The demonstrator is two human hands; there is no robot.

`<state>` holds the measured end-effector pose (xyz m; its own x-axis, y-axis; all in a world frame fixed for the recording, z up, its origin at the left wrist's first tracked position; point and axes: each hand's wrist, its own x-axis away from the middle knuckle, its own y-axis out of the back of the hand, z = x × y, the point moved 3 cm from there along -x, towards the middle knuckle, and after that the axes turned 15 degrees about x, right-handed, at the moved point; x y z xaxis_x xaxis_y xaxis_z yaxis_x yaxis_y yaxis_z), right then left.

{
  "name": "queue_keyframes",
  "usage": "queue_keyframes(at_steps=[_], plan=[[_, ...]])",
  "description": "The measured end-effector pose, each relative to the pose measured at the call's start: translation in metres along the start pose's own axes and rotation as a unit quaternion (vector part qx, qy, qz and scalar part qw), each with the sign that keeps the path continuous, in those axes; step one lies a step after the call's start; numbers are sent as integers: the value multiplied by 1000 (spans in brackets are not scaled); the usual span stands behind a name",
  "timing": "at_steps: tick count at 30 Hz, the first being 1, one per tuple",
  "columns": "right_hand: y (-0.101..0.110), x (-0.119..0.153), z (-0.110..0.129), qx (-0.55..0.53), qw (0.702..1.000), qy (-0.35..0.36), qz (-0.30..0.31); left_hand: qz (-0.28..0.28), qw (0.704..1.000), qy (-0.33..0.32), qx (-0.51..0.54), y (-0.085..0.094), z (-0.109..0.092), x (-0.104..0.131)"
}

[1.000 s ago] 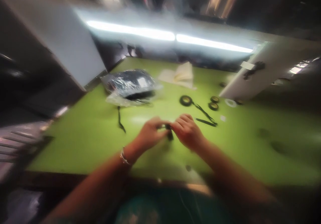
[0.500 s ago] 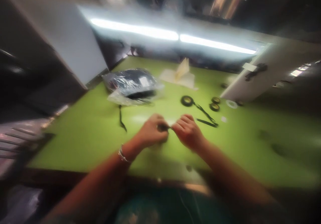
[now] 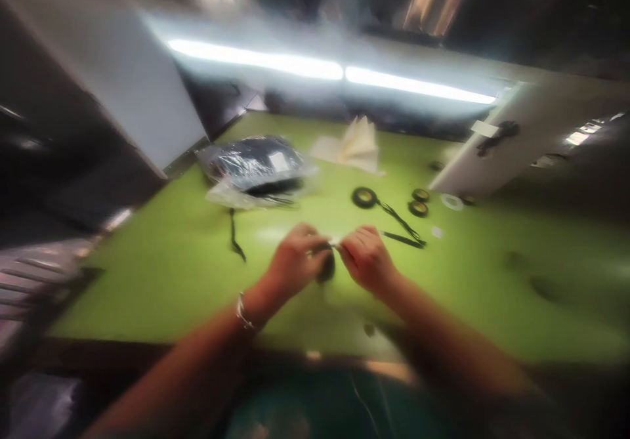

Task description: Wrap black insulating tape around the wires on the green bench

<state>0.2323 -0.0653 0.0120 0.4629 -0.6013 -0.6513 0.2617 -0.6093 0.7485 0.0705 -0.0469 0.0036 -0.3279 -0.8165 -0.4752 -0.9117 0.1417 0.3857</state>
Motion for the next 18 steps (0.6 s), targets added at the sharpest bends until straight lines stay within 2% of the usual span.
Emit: queue_keyframes(at_steps=[3, 6, 12, 14, 18], plan=[[1, -1, 2, -9, 1000, 1, 5, -12, 999, -31, -27, 0, -4, 3], [6, -4, 4, -6, 1000, 8, 1, -8, 999, -16, -30, 1, -3, 5], [16, -8, 4, 7, 1000, 25, -5, 1, 994, 45, 103, 2, 0, 1], [17, -7, 6, 13, 1000, 19, -10, 25, 976, 109, 185, 2, 2, -2], [15, -4, 10, 35, 999, 9, -24, 78, 901, 255, 342, 0, 7, -2]])
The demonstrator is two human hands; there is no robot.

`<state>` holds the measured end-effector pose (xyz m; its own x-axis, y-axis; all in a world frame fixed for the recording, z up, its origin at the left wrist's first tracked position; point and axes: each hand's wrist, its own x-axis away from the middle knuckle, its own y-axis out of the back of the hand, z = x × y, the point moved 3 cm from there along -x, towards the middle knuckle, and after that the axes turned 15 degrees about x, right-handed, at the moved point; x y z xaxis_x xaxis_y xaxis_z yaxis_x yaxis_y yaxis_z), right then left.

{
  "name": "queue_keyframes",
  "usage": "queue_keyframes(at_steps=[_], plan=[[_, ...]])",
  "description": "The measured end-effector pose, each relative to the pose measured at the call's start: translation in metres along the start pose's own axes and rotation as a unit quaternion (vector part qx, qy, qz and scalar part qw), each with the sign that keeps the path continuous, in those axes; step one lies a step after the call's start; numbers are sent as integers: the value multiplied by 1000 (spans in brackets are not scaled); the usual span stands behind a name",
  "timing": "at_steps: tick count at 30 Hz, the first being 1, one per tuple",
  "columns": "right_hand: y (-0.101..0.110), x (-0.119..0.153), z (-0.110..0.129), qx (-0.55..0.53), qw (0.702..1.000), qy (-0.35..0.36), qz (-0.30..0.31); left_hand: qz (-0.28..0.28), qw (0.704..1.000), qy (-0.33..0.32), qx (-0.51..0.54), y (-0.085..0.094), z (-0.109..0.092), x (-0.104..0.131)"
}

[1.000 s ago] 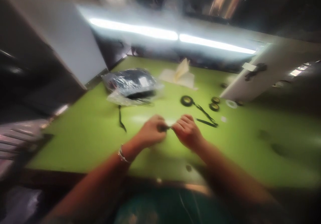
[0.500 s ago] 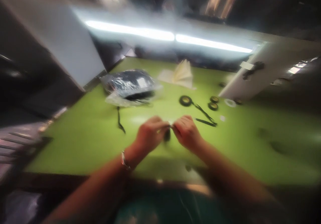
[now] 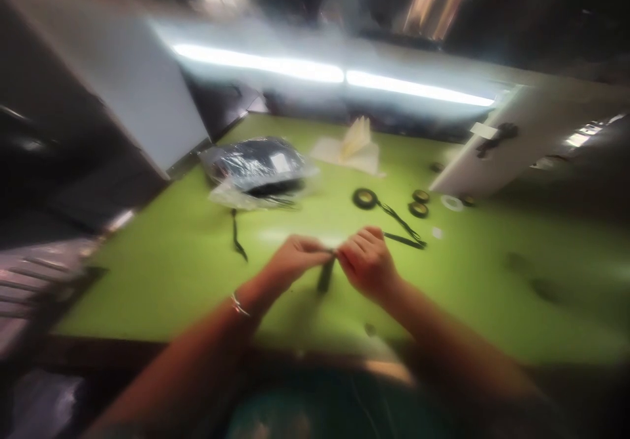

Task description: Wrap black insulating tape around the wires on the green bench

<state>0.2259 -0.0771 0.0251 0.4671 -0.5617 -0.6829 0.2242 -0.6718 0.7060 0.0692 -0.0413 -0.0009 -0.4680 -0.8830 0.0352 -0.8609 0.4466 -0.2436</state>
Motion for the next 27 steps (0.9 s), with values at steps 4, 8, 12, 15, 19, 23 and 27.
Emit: queue_keyframes(at_steps=[4, 8, 12, 15, 19, 23, 27], plan=[[0, 1, 1, 22, 1000, 15, -10, 13, 997, 60, 37, 3, 3, 0], [2, 2, 0, 41, 998, 27, -33, 33, 996, 72, 32, 2, 1, 2], [-2, 6, -2, 44, 997, 53, -47, 4, 998, 56, -10, 0, -2, 3], [-6, 9, -6, 24, 996, 69, -58, 1, 999, 43, -26, 0, 0, 2], [-9, 6, -13, -21, 998, 46, -34, -13, 990, -62, -124, 1, 0, 2], [-9, 1, -19, -138, 989, -29, 46, -37, 920, -245, -303, -3, -6, 6], [-12, 2, -14, -159, 976, -47, 143, -34, 838, -348, -419, -8, -4, 10]])
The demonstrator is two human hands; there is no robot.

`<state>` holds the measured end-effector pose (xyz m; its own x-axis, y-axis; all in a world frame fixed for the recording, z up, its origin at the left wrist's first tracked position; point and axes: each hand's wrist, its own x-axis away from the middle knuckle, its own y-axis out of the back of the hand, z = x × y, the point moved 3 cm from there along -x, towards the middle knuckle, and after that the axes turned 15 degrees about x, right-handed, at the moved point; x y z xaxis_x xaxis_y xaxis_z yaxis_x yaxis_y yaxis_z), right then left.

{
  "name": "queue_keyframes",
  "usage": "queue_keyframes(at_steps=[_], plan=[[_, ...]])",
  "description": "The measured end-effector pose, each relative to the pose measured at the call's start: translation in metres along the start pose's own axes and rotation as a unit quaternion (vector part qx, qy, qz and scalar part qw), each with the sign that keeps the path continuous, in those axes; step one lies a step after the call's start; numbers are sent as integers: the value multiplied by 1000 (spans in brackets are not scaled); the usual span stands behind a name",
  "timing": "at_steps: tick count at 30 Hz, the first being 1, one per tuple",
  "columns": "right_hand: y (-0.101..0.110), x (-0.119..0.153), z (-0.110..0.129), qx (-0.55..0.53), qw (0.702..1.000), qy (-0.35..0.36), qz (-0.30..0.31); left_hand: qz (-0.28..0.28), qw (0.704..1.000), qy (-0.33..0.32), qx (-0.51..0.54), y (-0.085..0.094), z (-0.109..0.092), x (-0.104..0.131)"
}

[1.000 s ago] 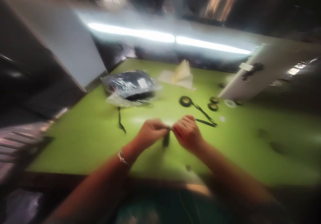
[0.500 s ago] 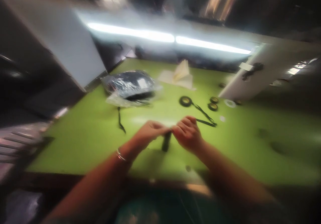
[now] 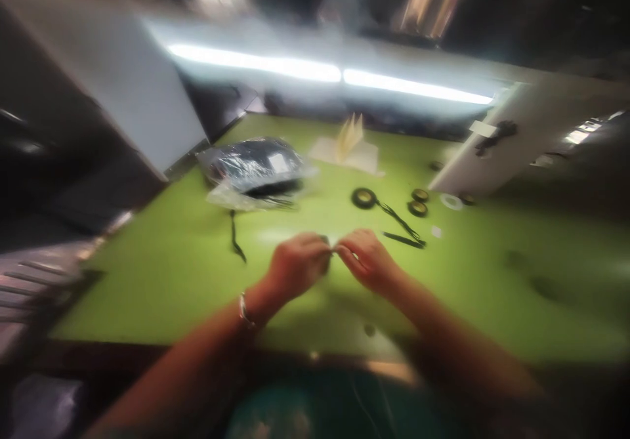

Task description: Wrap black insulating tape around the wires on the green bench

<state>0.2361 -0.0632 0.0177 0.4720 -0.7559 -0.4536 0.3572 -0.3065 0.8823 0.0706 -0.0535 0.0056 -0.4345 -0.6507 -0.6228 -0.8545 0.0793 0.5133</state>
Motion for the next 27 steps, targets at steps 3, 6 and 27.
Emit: queue_keyframes(at_steps=[3, 6, 27], plan=[[-5, 2, 2, 23, 1000, 10, 10, 11, 998, -27, -53, -2, -1, 2], [-7, 3, 0, 7, 1000, 10, -6, 30, 999, 18, -12, -3, 0, 1], [-4, 6, 3, 167, 972, 128, -102, 132, 884, 318, 317, 4, 21, -2]])
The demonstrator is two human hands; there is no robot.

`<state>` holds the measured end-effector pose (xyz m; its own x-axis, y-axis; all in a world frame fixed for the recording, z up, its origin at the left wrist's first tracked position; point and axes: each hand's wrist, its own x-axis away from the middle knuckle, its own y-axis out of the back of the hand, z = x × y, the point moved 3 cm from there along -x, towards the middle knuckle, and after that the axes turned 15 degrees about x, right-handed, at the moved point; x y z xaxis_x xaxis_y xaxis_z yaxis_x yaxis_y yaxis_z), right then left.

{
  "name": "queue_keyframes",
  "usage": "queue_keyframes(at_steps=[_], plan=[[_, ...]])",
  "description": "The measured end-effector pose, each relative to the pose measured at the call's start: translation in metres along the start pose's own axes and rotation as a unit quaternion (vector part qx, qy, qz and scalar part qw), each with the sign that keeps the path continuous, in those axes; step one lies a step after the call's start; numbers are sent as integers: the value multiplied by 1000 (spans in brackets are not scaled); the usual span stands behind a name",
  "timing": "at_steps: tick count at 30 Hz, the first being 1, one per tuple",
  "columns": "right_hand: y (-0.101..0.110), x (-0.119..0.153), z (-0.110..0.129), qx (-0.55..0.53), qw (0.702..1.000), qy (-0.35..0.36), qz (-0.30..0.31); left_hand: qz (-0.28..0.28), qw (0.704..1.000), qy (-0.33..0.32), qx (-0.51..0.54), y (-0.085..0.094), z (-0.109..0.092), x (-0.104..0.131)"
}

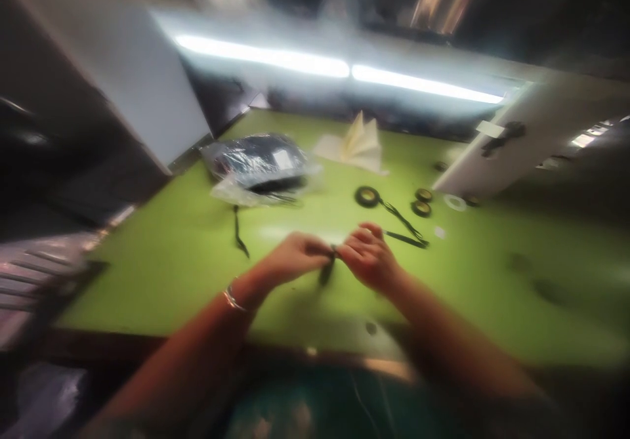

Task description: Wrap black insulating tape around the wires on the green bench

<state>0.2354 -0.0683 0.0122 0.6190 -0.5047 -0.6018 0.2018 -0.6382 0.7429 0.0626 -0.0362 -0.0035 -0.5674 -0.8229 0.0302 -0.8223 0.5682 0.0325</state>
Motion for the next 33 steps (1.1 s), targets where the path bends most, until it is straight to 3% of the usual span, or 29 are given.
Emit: queue_keyframes(at_steps=[6, 11, 18, 23, 27, 33], plan=[[0, 0, -2, 4, 1000, 5, -6, -57, 994, -64, -74, -3, -2, 0], [5, -5, -1, -4, 999, -22, 40, -99, 976, -129, -148, -8, -5, 3], [6, -7, 5, -12, 992, -47, 114, -122, 924, -262, -252, -23, -10, 8], [6, -8, 2, -45, 992, -51, 106, -138, 941, -233, -201, -22, -3, 6], [10, -7, -4, -82, 992, -57, 74, -98, 963, -186, -171, -21, -4, 3], [7, -4, -8, -123, 988, -55, 80, -44, 960, -169, -220, -16, -18, 5]])
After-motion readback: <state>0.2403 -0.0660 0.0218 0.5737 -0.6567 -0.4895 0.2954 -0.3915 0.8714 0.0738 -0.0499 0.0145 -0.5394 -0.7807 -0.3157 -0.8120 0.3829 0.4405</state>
